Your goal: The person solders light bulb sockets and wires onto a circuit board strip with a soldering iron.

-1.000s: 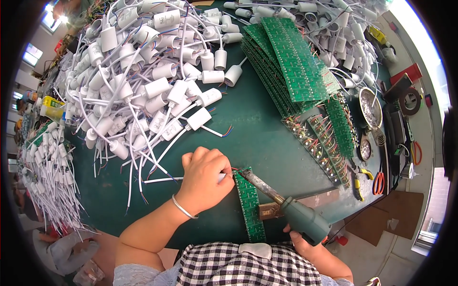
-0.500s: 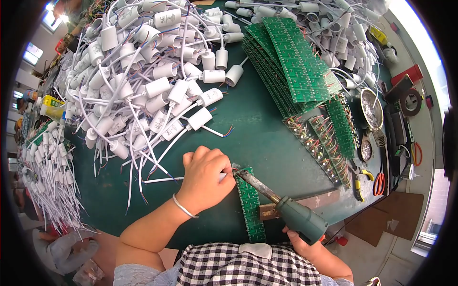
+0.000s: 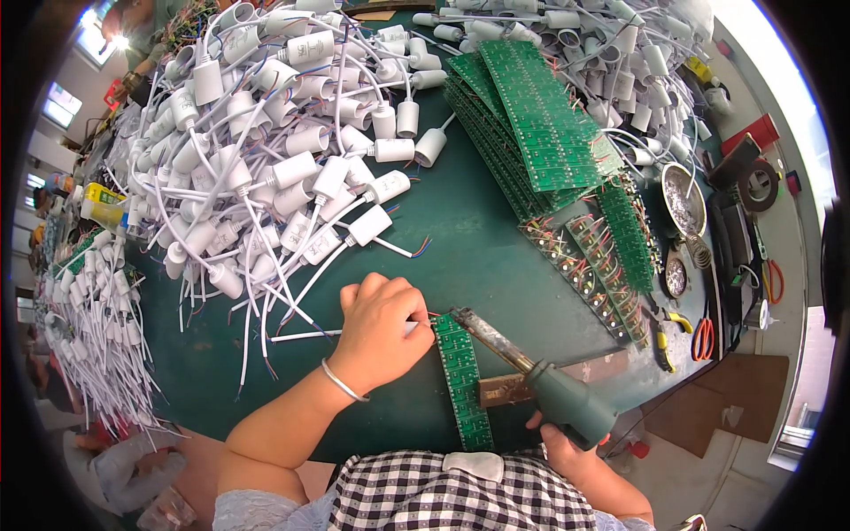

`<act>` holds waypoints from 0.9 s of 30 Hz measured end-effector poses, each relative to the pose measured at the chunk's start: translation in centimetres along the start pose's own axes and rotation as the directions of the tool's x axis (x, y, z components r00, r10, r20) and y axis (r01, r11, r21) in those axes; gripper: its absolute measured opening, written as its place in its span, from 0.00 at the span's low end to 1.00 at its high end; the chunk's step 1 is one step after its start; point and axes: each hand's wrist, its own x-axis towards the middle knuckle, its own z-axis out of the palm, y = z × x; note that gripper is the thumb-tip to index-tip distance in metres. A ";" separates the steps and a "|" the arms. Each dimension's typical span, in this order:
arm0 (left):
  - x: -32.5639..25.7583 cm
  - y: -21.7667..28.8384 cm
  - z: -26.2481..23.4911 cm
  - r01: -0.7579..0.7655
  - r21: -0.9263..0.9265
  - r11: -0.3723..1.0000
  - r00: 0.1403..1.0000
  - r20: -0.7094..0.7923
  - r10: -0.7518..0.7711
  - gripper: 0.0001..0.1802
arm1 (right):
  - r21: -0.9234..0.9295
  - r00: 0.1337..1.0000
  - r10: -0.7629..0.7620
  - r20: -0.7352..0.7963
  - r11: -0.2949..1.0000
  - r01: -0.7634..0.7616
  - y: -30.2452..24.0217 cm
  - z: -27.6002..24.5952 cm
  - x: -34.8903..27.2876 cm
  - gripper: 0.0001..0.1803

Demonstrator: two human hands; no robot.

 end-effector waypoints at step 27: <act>-0.1 -0.2 0.2 0.008 0.012 1.000 1.000 0.002 -0.008 0.03 | 0.047 0.970 -0.165 -0.178 0.983 0.176 0.7 0.2 0.0 0.28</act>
